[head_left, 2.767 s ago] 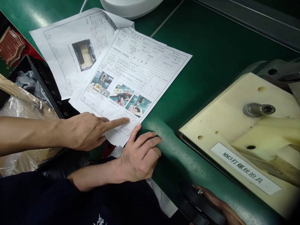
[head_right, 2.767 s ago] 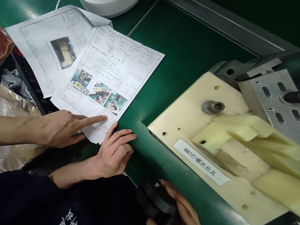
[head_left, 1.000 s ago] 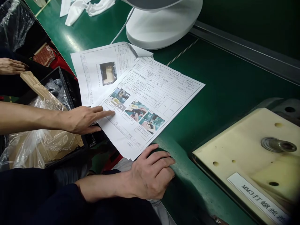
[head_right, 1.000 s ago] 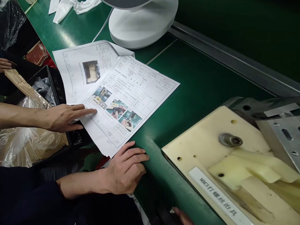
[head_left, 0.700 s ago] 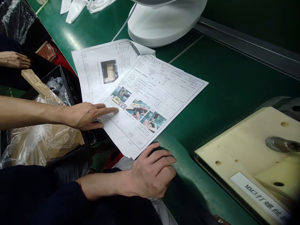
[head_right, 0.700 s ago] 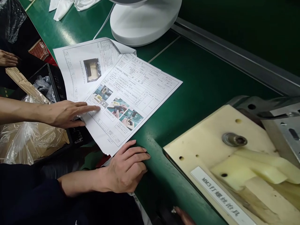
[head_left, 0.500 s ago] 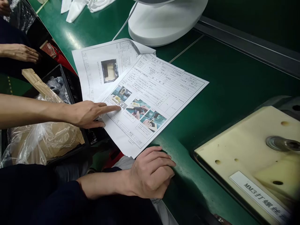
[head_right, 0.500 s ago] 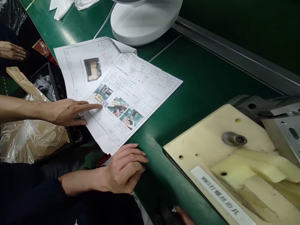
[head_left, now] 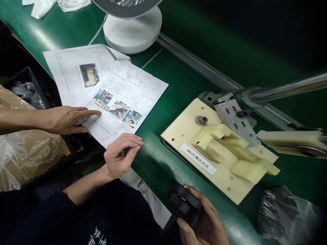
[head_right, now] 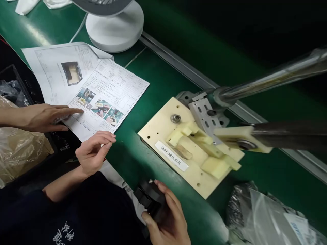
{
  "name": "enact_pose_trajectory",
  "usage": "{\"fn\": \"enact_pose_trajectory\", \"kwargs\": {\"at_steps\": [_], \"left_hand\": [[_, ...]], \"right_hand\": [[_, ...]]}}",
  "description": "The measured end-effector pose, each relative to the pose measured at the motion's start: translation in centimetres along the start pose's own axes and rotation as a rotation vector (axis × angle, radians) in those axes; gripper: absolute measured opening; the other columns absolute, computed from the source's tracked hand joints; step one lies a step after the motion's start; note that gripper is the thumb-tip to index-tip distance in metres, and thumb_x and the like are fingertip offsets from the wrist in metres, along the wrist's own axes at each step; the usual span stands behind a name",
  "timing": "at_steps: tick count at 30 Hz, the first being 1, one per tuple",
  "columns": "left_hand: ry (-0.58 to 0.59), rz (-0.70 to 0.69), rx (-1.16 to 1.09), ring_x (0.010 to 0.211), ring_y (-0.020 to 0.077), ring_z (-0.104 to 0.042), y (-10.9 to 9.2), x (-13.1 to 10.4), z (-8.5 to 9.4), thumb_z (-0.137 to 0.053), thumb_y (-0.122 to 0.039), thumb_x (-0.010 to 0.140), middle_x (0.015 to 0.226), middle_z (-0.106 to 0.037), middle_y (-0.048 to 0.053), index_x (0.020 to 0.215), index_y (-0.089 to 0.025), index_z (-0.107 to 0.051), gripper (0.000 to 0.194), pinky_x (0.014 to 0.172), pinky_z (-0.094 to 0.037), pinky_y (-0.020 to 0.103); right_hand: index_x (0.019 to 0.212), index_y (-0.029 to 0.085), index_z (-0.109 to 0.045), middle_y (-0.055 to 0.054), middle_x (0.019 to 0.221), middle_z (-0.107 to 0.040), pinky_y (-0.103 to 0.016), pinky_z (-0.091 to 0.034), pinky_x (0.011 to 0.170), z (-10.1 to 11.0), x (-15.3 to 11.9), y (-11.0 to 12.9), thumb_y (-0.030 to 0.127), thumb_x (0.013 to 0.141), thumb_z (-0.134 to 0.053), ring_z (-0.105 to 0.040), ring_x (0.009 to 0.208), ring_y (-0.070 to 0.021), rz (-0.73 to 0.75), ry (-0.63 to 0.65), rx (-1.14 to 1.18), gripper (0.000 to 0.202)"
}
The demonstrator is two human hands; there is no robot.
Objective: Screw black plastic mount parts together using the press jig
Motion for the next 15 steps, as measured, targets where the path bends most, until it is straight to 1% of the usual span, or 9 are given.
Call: {"fn": "enact_pose_trajectory", "kwargs": {"at_steps": [2, 3, 4, 6, 8, 10, 13, 15], "left_hand": [[0.022, -0.327, 0.225, 0.090, 0.0196, -0.070, -0.7, 0.6, 0.4, -0.063, 0.005, 0.077, 0.089, -0.073, 0.008, 0.091, -0.012, -0.062, 0.022, 0.076, -0.061, 0.035], [0.041, -0.454, 0.328, 0.091, 0.0204, -0.070, -0.9, 0.8, 0.6, -0.064, 0.005, 0.076, 0.089, -0.073, 0.009, 0.092, -0.012, -0.061, 0.023, 0.075, -0.062, 0.035], [0.056, -0.552, 0.414, 0.091, 0.0207, -0.070, -1.1, 1.0, 0.8, -0.065, 0.005, 0.075, 0.089, -0.073, 0.010, 0.091, -0.011, -0.061, 0.023, 0.073, -0.062, 0.034], [0.053, -0.682, 0.535, 0.089, 0.0201, -0.071, -1.3, 1.4, 1.3, -0.066, 0.003, 0.076, 0.086, -0.074, 0.009, 0.089, -0.012, -0.060, 0.021, 0.070, -0.063, 0.033], [0.016, -0.767, 0.603, 0.086, 0.0193, -0.072, -1.4, 1.7, 1.7, -0.066, 0.001, 0.077, 0.083, -0.074, 0.007, 0.085, -0.013, -0.059, 0.017, 0.068, -0.063, 0.032], [-0.016, -0.813, 0.639, 0.083, 0.0184, -0.072, -1.5, 1.9, 2.0, -0.065, -0.001, 0.078, 0.080, -0.074, 0.005, 0.081, -0.015, -0.058, 0.016, 0.066, -0.062, 0.031], [-0.026, -0.825, 0.670, 0.080, 0.0174, -0.073, -1.7, 2.0, 2.0, -0.064, -0.001, 0.078, 0.077, -0.074, 0.004, 0.077, -0.016, -0.057, 0.017, 0.066, -0.061, 0.030], [-0.013, -0.814, 0.660, 0.078, 0.0169, -0.072, -1.8, 1.8, 1.5, -0.064, -0.001, 0.078, 0.076, -0.074, 0.005, 0.075, -0.016, -0.057, 0.017, 0.066, -0.061, 0.029]], "right_hand": [[0.131, 0.019, -0.059, -0.013, 0.116, -0.066, -0.053, -0.061, 0.082, 0.5, -0.1, 0.1, 0.016, 0.080, -0.071, -0.066, 0.104, -0.0295, 0.027, -0.036, 0.001, 0.053], [0.131, 0.018, -0.059, -0.013, 0.115, -0.066, -0.052, -0.061, 0.081, 0.8, -0.2, 0.1, 0.015, 0.080, -0.071, -0.067, 0.103, -0.0296, 0.035, -0.053, 0.005, 0.052], [0.131, 0.018, -0.059, -0.014, 0.115, -0.066, -0.052, -0.062, 0.081, 0.9, -0.3, 0.1, 0.014, 0.080, -0.071, -0.067, 0.102, -0.0296, 0.033, -0.064, 0.008, 0.052], [0.130, 0.017, -0.059, -0.014, 0.114, -0.066, -0.053, -0.062, 0.080, 0.9, -0.4, 0.2, 0.013, 0.079, -0.071, -0.067, 0.101, -0.0300, 0.026, -0.069, 0.017, 0.053], [0.131, 0.017, -0.059, -0.014, 0.114, -0.066, -0.054, -0.061, 0.079, 0.8, -0.3, 0.4, 0.013, 0.079, -0.071, -0.067, 0.101, -0.0305, 0.030, -0.064, 0.024, 0.053], [0.130, 0.017, -0.060, -0.014, 0.113, -0.067, -0.055, -0.061, 0.078, 0.7, -0.3, 0.7, 0.015, 0.080, -0.071, -0.067, 0.101, -0.0311, 0.036, -0.065, 0.026, 0.051], [0.128, 0.017, -0.061, -0.014, 0.112, -0.067, -0.055, -0.060, 0.078, 0.8, -0.6, 0.8, 0.019, 0.081, -0.071, -0.066, 0.100, -0.0315, 0.036, -0.089, 0.037, 0.048], [0.127, 0.017, -0.062, -0.014, 0.112, -0.067, -0.054, -0.060, 0.079, 1.1, -1.1, 0.5, 0.020, 0.081, -0.071, -0.066, 0.100, -0.0309, 0.005, -0.085, 0.049, 0.047]]}}
Point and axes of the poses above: each hand's wrist, its own x-axis towards the middle knuckle, its own z-axis out of the back of the hand, y = z × x, the point moved 3 cm from there along x, towards the middle knuckle
